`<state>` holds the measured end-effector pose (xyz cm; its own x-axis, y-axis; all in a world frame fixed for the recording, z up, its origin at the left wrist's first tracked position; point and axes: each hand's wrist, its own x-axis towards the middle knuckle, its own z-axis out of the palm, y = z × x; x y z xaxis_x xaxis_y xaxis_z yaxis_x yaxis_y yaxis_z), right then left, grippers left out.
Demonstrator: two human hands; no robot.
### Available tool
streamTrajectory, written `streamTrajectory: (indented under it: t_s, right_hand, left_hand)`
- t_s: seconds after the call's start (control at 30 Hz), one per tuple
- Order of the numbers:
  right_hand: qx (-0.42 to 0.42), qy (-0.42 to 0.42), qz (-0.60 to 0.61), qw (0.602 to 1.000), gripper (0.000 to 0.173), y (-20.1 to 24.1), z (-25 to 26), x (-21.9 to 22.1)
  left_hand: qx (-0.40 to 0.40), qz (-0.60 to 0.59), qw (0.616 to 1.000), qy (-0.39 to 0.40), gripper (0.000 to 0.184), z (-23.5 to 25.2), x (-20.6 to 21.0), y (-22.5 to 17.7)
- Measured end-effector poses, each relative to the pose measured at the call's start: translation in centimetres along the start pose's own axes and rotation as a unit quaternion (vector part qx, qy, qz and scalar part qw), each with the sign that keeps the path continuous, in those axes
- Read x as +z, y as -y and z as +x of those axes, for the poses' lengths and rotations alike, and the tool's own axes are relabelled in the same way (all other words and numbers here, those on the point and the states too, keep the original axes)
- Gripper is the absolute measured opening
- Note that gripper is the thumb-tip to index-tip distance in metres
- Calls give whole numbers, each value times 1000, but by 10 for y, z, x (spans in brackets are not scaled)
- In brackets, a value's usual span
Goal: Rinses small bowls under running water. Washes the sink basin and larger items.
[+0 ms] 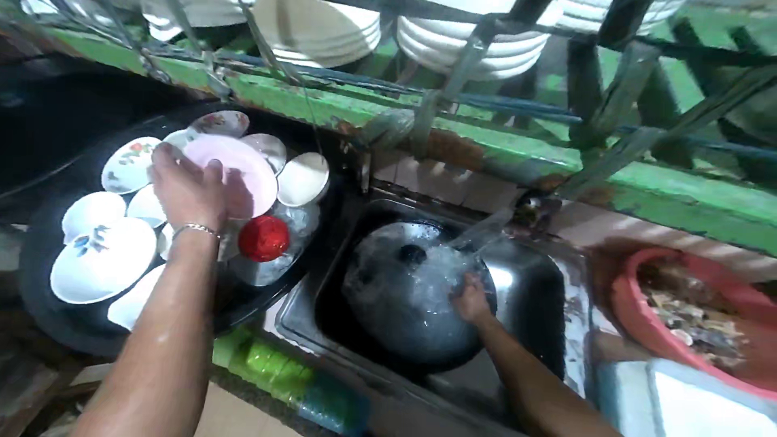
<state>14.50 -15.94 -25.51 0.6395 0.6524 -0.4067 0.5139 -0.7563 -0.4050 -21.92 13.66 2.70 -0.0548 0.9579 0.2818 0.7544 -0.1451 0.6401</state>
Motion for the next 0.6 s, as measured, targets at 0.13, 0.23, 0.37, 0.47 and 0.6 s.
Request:
streamTrajectory:
  t_s: [0.13,0.23,0.37,0.47,0.6]
  right_hand:
    - [9,7,-23,1000,82,24,30,3]
    - [18,35,-1,999,87,49,52,-13]
    - [61,57,77,993,101,65,46,-18]
    - [1,9,168,986,65,57,32,-11]
    - [-110,33,76,991,33,57,-18,-25]
  left_hand:
    - [216,-36,974,52,48,-85,36,-31]
    - [265,-14,916,300,33,-158,98,-43]
    - [141,105,857,485,59,-175,197,-9]
    - [105,146,860,477,84,-185,248,31]
    - [0,132,858,496,56,-208,243,27]
